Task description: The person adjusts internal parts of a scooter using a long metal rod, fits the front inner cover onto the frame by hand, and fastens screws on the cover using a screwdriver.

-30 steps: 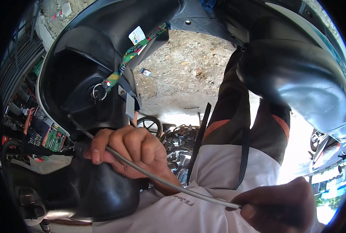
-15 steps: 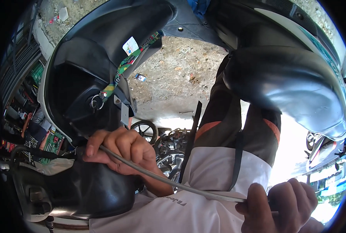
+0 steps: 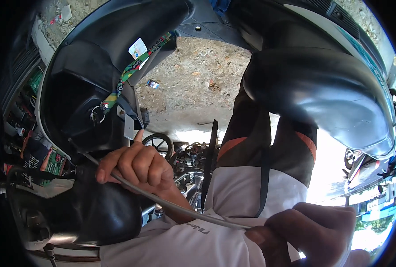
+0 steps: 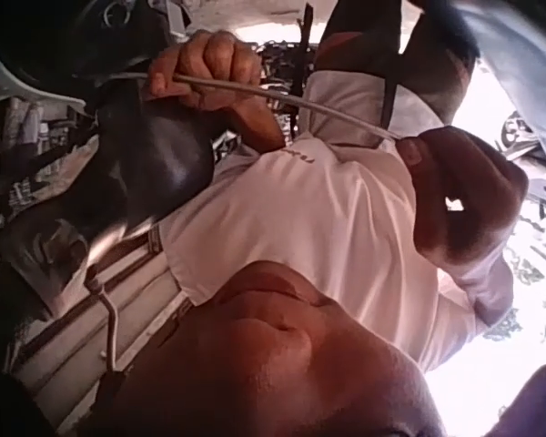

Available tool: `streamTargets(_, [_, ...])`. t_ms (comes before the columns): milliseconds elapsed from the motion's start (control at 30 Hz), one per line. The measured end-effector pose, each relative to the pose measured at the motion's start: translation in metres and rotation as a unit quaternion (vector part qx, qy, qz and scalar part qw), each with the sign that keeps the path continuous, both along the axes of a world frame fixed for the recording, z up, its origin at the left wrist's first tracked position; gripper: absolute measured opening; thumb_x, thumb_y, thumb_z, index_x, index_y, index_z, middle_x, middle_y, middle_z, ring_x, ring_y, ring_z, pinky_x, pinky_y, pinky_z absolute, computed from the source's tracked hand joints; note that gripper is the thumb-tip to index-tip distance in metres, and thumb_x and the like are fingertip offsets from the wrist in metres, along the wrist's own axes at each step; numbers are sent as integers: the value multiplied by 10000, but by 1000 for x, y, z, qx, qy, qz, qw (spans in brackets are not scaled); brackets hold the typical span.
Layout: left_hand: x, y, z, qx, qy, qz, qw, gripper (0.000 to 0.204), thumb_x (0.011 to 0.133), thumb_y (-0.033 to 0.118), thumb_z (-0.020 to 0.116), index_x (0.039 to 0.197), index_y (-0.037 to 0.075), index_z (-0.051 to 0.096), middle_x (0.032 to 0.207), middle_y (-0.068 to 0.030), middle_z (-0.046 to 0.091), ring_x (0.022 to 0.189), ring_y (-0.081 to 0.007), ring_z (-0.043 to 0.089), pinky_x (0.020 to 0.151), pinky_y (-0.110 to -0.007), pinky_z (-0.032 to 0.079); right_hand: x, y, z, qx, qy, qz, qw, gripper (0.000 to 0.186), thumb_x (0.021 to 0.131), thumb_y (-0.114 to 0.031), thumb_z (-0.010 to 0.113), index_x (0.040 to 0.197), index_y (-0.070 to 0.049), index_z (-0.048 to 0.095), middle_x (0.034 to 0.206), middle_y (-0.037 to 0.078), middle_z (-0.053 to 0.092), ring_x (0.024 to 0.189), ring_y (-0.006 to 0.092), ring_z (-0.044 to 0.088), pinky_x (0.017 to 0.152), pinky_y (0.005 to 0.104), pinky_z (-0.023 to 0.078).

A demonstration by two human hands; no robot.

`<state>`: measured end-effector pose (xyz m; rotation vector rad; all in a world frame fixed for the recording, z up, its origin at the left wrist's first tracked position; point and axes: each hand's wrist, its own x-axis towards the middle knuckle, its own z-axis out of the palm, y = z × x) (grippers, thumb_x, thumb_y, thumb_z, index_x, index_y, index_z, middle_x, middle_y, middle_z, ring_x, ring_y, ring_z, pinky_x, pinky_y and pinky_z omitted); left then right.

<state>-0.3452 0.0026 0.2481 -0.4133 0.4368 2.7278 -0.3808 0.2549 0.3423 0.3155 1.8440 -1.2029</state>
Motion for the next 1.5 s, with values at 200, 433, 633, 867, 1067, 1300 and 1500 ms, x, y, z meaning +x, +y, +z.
streamTargets(200, [13, 34, -17, -43, -127, 52, 990, 309, 927, 378, 385, 855, 97, 492, 592, 16, 315, 547, -100, 262, 499, -241, 255, 6, 16, -58, -35, 128, -5, 991, 159, 696, -50, 603, 606, 44, 510, 508, 90, 399, 419, 164, 374, 398, 287, 226])
streamTargets(433, [23, 54, -72, -32, -349, 91, 932, 274, 937, 251, 378, 857, 35, 526, 747, -45, 429, 705, -144, 397, 662, -279, 361, 73, 58, -68, 8, 13, -62, 998, 244, 800, 27, 503, 1032, 0, 577, 724, 145, 585, 557, 212, 552, 518, 284, 419])
streamTargets(633, [33, 51, -89, -63, -335, 78, 937, 238, 866, 77, 427, 1069, -23, 500, 1051, -138, 524, 1071, -249, 475, 973, -382, 371, 108, 54, -84, -19, -52, -78, 995, 142, 839, -19, 470, 969, 34, 491, 616, 120, 511, 506, 199, 506, 486, 279, 381])
streamTargets(867, [41, 71, -76, -141, -288, 6, 947, 250, 882, 47, 399, 1115, -11, 470, 1187, -166, 482, 1211, -280, 394, 1047, -364, 313, 97, -14, -123, -61, 59, -170, 982, 148, 774, -28, 588, 852, -8, 464, 639, 102, 524, 500, 211, 526, 479, 288, 402])
streamTargets(1067, [58, 101, -59, -189, -298, -42, 935, 301, 917, 193, 400, 1151, 12, 456, 1200, -130, 492, 1224, -236, 378, 1009, -332, 315, 102, -55, -155, -32, 167, -198, 965, 272, 753, -54, 626, 1013, -28, 551, 728, 147, 600, 583, 254, 606, 536, 285, 463])
streamTargets(1300, [72, 95, -74, -21, -289, -7, 957, 291, 924, 228, 363, 1083, 18, 489, 1106, -109, 528, 1139, -212, 438, 954, -311, 367, 122, -54, -171, -8, 271, -141, 952, 237, 749, -64, 621, 976, -27, 563, 682, 125, 575, 562, 300, 583, 503, 363, 466])
streamTargets(1500, [56, 88, -68, -57, -403, 81, 910, 249, 901, 236, 417, 934, 16, 528, 737, -39, 456, 736, -167, 474, 719, -277, 418, 93, -52, -144, -70, 116, -245, 960, 121, 752, -50, 633, 798, -11, 529, 620, 72, 549, 476, 145, 485, 465, 258, 393])
